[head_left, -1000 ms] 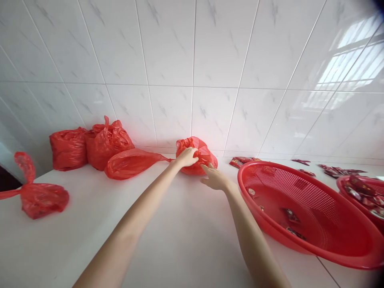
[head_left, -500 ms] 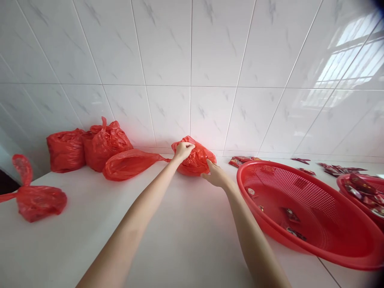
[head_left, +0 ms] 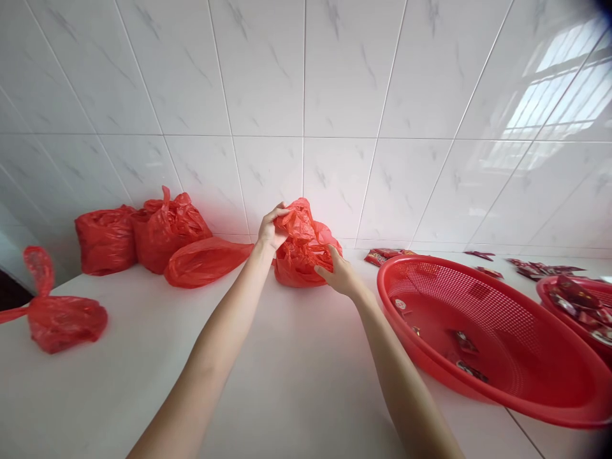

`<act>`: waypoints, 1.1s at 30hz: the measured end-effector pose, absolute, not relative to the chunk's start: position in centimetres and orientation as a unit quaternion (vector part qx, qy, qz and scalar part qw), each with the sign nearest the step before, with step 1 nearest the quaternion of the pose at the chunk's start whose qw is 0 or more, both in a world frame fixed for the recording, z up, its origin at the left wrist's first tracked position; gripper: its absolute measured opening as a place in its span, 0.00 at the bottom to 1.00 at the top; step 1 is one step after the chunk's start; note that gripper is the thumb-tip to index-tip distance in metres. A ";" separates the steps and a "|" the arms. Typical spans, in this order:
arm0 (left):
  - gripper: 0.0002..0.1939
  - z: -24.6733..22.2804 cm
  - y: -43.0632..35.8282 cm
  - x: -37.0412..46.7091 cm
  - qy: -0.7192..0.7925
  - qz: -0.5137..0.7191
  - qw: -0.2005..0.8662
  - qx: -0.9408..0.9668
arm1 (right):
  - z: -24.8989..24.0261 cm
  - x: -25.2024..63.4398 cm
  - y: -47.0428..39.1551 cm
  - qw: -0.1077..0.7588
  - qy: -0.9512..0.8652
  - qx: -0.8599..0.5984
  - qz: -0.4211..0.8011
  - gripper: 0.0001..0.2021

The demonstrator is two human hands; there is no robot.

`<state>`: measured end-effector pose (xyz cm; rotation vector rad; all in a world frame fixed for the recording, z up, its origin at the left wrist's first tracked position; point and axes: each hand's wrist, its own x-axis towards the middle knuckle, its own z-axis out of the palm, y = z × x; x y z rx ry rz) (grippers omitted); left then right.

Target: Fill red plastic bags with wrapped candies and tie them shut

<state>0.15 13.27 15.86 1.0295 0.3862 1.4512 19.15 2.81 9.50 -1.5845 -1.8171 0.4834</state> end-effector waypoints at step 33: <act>0.11 14.4 -1.2 -2.4 0.154 0.525 0.574 0.609 | 14.2 15.8 -2.7 0.537 -0.622 -0.445 0.358 0.39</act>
